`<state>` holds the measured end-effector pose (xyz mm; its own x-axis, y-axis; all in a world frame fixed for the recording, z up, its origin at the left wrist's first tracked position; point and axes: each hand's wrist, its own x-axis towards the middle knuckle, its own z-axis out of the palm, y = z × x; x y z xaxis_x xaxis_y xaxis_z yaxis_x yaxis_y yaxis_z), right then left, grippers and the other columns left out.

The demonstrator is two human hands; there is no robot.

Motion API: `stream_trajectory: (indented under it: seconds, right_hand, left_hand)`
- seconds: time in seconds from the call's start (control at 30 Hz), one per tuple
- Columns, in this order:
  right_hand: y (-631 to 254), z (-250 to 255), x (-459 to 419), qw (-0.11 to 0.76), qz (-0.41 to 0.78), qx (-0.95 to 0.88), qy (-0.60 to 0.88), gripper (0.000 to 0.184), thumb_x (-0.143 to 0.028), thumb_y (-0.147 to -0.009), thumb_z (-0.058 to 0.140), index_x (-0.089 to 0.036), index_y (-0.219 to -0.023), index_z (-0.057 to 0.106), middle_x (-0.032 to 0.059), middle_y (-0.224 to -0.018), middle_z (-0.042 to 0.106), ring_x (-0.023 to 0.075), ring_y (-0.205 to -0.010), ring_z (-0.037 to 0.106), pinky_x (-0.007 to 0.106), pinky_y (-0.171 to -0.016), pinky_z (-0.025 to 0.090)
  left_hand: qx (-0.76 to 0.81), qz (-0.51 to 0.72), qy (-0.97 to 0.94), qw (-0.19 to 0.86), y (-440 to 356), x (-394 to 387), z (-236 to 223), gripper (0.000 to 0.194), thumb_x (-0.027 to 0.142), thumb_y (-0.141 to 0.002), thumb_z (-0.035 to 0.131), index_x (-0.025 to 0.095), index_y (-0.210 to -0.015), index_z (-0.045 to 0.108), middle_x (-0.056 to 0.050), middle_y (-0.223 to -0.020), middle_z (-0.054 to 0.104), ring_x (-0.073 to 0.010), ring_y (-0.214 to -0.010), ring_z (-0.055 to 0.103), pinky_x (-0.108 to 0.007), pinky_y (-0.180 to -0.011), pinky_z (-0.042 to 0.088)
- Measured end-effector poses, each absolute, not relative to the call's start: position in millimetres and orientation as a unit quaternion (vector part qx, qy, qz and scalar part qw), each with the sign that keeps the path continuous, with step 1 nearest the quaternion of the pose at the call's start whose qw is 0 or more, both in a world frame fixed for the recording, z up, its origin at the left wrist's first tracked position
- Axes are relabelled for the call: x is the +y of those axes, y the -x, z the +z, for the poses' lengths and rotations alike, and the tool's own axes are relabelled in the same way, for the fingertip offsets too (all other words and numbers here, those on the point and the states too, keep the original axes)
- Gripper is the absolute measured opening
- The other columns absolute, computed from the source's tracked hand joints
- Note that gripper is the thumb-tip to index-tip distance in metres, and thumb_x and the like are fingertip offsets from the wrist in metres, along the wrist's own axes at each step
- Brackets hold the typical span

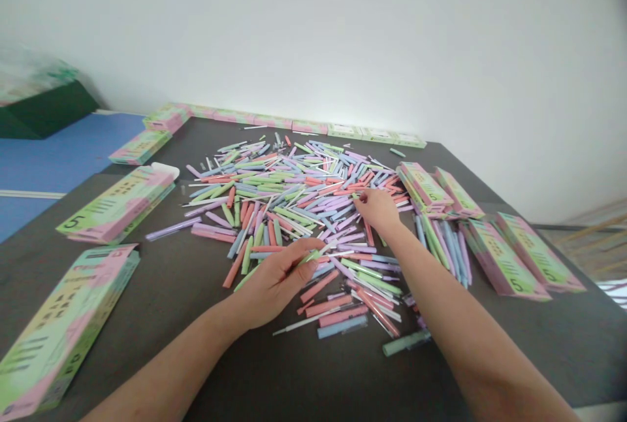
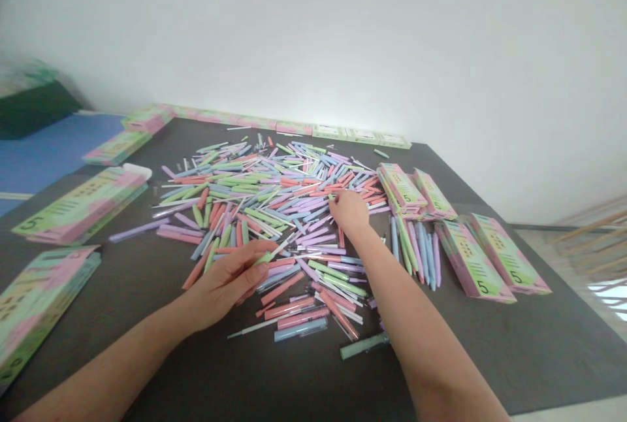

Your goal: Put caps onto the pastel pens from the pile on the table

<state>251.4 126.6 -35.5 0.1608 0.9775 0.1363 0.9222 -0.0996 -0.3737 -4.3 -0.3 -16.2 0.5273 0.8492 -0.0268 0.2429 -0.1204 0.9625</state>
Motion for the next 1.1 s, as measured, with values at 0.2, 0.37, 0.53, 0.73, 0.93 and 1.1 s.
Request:
stream_trajectory:
  seconds: [0.2, 0.37, 0.53, 0.73, 0.93, 1.1]
  right_hand:
    - [-248.9, -21.6, 117.3, 0.291, 0.138, -0.624, 0.712, 0.012, -0.024, -0.07, 0.062, -0.014, -0.063, 0.064, 0.0089, -0.069, 0.065, 0.0236, -0.077, 0.061, 0.032, -0.072, 0.043]
    - [-231.5, 1.2, 66.2, 0.393, 0.282, -0.606, 0.631, 0.034, -0.047, -0.082, 0.05, -0.016, -0.075, 0.063, -0.002, -0.052, 0.052, 0.0102, -0.043, 0.042, 0.023, -0.043, 0.036]
    - [-216.0, 18.6, 14.3, 0.536, 0.6, -0.441, 0.398, 0.02, -0.035, -0.074, 0.068, -0.017, -0.075, 0.06, -0.0009, -0.062, 0.059, 0.0038, -0.04, 0.03, 0.016, -0.035, 0.026]
    - [-215.4, 11.4, 1.3, 0.553, 0.634, -0.412, 0.349, 0.015, -0.03, -0.073, 0.07, -0.019, -0.081, 0.065, -0.0029, -0.058, 0.053, 0.005, -0.042, 0.028, 0.017, -0.036, 0.023]
    - [-225.3, 3.5, -4.5, 0.571, 0.582, -0.463, 0.346, 0.016, -0.029, -0.076, 0.071, -0.02, -0.089, 0.07, -0.0025, -0.057, 0.049, 0.0071, -0.046, 0.033, 0.019, -0.038, 0.024]
    - [-232.1, 6.7, -9.6, 0.592, 0.508, -0.51, 0.363, 0.016, -0.023, -0.074, 0.076, -0.022, -0.089, 0.071, 0.0, -0.068, 0.061, 0.0074, -0.049, 0.044, 0.021, -0.043, 0.032]
  left_hand:
    - [0.394, 0.286, -0.694, 0.53, 4.5, -0.2, -16.2, 0.035, 0.04, -0.096, 0.041, 0.019, -0.123, 0.048, 0.007, -0.063, 0.037, -0.0095, -0.055, 0.036, -0.021, -0.05, 0.03]
    - [0.39, 0.304, -0.679, 0.542, 4.7, -1.3, -15.8, 0.036, 0.041, -0.095, 0.043, 0.02, -0.124, 0.05, 0.006, -0.062, 0.038, -0.0097, -0.055, 0.037, -0.022, -0.05, 0.03]
    - [0.38, 0.323, -0.664, 0.557, 4.8, -2.5, -17.0, 0.035, 0.042, -0.095, 0.044, 0.02, -0.121, 0.051, 0.007, -0.059, 0.037, -0.009, -0.054, 0.036, -0.022, -0.05, 0.028]
    - [0.376, 0.322, -0.668, 0.556, 6.2, -4.1, -17.1, 0.036, 0.042, -0.096, 0.043, 0.02, -0.124, 0.051, 0.006, -0.061, 0.038, -0.0094, -0.055, 0.038, -0.022, -0.051, 0.031]
    - [0.373, 0.287, -0.709, 0.525, 7.8, -3.5, -11.9, 0.037, 0.038, -0.096, 0.043, 0.02, -0.126, 0.054, 0.004, -0.061, 0.045, -0.0123, -0.062, 0.045, -0.023, -0.059, 0.041]
    - [0.371, 0.274, -0.742, 0.487, 8.2, -3.6, -7.6, 0.035, 0.035, -0.096, 0.045, 0.021, -0.125, 0.056, -0.001, -0.081, 0.058, -0.0125, -0.07, 0.05, -0.023, -0.066, 0.045]
